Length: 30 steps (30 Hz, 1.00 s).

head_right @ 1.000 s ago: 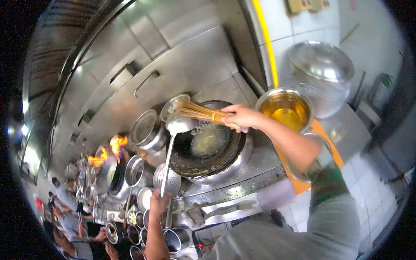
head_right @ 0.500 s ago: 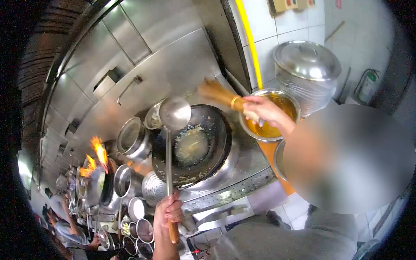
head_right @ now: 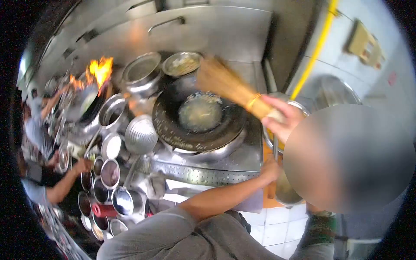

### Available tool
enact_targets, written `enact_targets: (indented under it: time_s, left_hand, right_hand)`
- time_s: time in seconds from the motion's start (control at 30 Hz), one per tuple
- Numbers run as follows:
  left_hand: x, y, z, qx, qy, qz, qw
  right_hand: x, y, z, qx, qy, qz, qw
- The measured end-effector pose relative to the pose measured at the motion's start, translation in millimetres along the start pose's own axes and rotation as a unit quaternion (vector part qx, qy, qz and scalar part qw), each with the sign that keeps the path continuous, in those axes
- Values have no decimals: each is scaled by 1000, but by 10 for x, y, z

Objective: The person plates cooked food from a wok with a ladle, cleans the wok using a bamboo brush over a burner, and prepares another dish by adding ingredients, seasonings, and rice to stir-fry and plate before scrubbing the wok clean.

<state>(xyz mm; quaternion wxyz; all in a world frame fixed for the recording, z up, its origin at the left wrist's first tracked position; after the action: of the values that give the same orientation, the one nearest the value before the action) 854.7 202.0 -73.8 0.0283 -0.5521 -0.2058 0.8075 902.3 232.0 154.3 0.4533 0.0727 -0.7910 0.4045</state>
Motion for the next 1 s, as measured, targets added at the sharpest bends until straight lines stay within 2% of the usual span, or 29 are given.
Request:
enact_targets:
  time_s: [0.03,0.07,0.13,0.17,0.2,0.23,0.27,0.3,0.33,0.4,0.47,0.5,0.53,0.57,0.6,0.63,0.67,0.73,0.77,0.8,0.87,0.9,0.93,1.0]
  left_hand:
    - [-32,47,-28,38,-21,9,999]
    - [-59,93,-30,77,-41,20,996]
    - [-128,-75,254,96,126,61,986]
    - [-71,-387,655,31,157,-17,987]
    - [4,-723,1118,133,195,43,971]
    - [168,-1095,1551,201,194,68,958]
    - [611,-1246,1820,267,119,49,955]
    - [990,-1404,2003,229,89,29,969]
    - [1479,-1446,2096,179,100,11,979]
    - [2185,-1509,2249,237,-52,-123,962]
    - [3459,-809,2112,221,26,-162,961]
    - [4078,-473,2051,209,65,-183,958]
    - [4341,-315,1870,203,69,-179,960]
    - [4692,-237,1649,114,-124,233,958]
    - [4951,-58,1634,17,-291,592,751]
    - [5079,19,1523,-53,-318,703,633]
    - [5162,64,1402,-83,-306,745,587]
    - [5215,110,1216,-119,-285,795,522]
    - [5229,137,1151,-128,-276,811,500]
    - [5239,122,1097,-137,-271,816,491]
    - [5243,98,1024,-151,-260,827,475]
    - [5228,88,1001,-155,-253,831,471]
    - [5215,76,977,-159,-247,834,467]
    - [5144,53,962,-162,-237,836,467]
  right_hand:
    - [178,202,-121,38,-49,150,987]
    - [70,453,-276,120,9,195,973]
    - [-109,783,-503,207,26,309,928]
    - [-196,920,-618,249,39,368,895]
    - [-253,1048,-776,250,37,371,894]
    - [-394,1180,-934,257,67,403,876]
    - [-541,1329,-1080,261,97,435,857]
    - [-629,1541,-1208,261,98,441,853]
    - [-639,1773,-1350,230,75,428,871]
    - [-594,1967,-1429,202,48,423,882]
    - [-429,1958,-1246,259,-17,432,864]
    - [-236,1879,-1113,303,-14,455,837]
    - [-273,1884,-1131,303,-20,460,834]
    - [-362,1831,-1199,271,-6,477,836]
    - [-473,1751,-1206,234,19,493,838]
    - [-529,1858,-1227,187,64,479,855]
    - [-822,2034,-1257,162,21,449,879]
    - [-772,2153,-1130,178,4,453,874]
    - [-813,2030,-1167,208,-49,443,870]
    - [-710,1862,-1114,206,-48,443,871]
    - [-499,1546,-940,245,-3,527,814]
    - [-553,1443,-979,232,27,537,810]
    - [-623,1494,-1051,230,28,537,811]
    - [-828,1770,-1304,168,-30,499,850]
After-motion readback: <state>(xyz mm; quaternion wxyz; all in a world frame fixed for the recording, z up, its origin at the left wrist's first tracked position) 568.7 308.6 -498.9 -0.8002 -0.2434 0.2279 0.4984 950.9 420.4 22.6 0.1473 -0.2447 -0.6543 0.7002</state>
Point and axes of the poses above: each hand's wrist, its own z-axis away from the middle knuckle, its own y-axis out of the palm, x = y × z, the point moved 8 cm from there along -z, towards the middle knuckle
